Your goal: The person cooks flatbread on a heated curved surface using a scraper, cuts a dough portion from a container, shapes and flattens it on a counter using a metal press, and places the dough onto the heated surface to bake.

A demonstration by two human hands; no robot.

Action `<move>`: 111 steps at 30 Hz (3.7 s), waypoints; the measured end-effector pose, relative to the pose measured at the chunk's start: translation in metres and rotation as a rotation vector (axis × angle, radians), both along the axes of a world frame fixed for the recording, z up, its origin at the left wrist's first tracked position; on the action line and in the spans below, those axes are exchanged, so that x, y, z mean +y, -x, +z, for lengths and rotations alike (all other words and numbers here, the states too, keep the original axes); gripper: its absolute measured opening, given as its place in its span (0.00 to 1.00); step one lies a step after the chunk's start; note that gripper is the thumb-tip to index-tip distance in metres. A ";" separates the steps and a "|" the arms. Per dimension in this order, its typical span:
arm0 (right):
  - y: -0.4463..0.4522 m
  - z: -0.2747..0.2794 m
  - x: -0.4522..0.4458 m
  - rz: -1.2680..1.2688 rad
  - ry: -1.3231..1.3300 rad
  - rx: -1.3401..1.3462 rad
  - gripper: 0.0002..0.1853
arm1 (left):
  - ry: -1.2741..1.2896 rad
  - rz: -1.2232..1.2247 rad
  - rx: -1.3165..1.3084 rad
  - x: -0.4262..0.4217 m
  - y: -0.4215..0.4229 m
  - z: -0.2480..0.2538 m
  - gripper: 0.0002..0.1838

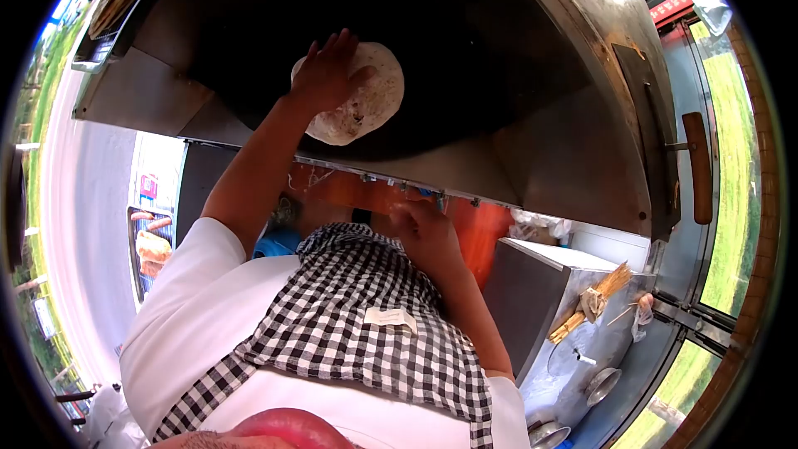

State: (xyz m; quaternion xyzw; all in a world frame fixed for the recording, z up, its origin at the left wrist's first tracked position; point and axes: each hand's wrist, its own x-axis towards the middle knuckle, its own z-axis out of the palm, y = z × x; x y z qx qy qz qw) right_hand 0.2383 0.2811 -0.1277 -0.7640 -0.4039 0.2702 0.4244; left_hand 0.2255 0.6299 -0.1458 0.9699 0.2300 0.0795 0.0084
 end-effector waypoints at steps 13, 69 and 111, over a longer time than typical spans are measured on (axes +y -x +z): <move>-0.004 -0.009 -0.013 0.068 -0.027 -0.095 0.11 | 0.201 -0.308 -0.225 -0.079 0.090 0.020 0.39; 0.005 -0.015 -0.047 -0.077 0.088 -0.021 0.12 | 0.103 -0.441 0.034 -0.132 0.032 0.021 0.52; 0.007 -0.024 -0.043 -0.078 0.104 -0.045 0.11 | 0.183 -0.530 -0.028 -0.136 -0.078 0.023 0.48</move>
